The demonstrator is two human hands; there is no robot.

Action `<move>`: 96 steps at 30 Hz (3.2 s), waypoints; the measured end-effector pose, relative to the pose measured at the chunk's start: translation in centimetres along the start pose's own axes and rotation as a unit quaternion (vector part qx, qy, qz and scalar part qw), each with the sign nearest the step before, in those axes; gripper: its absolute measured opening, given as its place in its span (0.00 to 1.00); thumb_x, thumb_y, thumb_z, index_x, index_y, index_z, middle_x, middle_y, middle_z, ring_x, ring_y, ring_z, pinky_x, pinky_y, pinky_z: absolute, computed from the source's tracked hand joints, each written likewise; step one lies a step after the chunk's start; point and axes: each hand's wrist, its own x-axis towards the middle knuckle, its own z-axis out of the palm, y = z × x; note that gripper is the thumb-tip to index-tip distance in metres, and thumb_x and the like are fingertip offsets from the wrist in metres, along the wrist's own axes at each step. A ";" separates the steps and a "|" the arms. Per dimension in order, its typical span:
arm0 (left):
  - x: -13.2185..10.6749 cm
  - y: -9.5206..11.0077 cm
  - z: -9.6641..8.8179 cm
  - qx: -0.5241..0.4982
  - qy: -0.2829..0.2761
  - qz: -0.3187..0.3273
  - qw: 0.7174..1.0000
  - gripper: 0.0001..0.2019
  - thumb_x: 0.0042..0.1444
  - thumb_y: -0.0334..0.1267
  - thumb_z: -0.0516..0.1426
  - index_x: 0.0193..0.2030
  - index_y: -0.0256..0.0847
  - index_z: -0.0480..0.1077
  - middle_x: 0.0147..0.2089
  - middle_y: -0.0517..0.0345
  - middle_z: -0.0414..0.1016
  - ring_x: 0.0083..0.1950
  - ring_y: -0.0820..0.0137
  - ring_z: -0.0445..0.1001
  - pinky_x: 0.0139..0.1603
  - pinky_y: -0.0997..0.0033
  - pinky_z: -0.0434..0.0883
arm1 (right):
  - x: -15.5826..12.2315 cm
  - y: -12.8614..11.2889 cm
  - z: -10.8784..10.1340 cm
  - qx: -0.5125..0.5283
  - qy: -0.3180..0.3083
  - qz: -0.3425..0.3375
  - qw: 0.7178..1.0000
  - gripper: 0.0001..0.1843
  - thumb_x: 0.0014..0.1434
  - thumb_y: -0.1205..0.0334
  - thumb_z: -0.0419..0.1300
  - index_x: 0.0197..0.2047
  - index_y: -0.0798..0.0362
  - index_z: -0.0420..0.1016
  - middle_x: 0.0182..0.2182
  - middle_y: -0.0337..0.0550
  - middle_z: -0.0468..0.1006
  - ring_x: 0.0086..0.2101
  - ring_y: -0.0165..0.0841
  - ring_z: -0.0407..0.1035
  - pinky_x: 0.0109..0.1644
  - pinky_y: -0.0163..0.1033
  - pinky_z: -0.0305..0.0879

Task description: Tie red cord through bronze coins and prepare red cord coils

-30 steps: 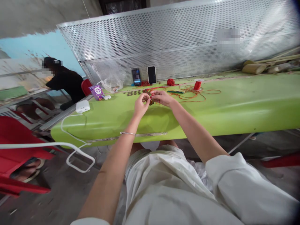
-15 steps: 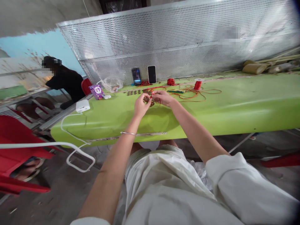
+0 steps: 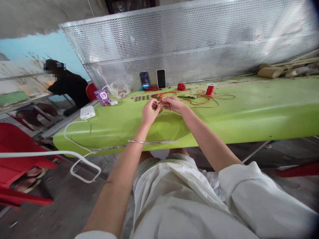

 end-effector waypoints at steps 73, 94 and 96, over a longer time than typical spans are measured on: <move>0.5 -3.9 0.7 -0.107 -0.037 -0.220 0.969 0.10 0.62 0.40 0.56 0.44 0.34 0.70 0.40 0.55 0.74 0.36 0.71 0.74 0.37 0.67 0.75 | 2.0 1.1 -1.3 -0.312 0.085 -0.165 0.932 0.17 0.56 0.48 0.60 0.29 0.56 0.73 0.22 0.37 0.69 0.26 0.27 0.64 0.34 0.33 0.62; 0.5 -3.6 0.8 -0.140 -0.078 -0.171 0.972 0.08 0.61 0.38 0.57 0.42 0.34 0.71 0.39 0.56 0.74 0.36 0.71 0.74 0.38 0.66 0.75 | 0.9 0.5 -0.3 -0.101 0.071 -0.087 0.989 0.15 0.58 0.52 0.61 0.29 0.54 0.70 0.30 0.41 0.76 0.27 0.24 0.70 0.37 0.31 0.68; 0.4 -3.5 0.8 -0.132 -0.080 -0.169 0.973 0.08 0.62 0.38 0.57 0.41 0.34 0.71 0.39 0.56 0.74 0.36 0.72 0.74 0.38 0.67 0.75 | 1.0 0.4 -0.2 -0.087 0.069 -0.088 0.990 0.14 0.58 0.52 0.62 0.28 0.54 0.70 0.30 0.41 0.76 0.28 0.24 0.70 0.38 0.31 0.69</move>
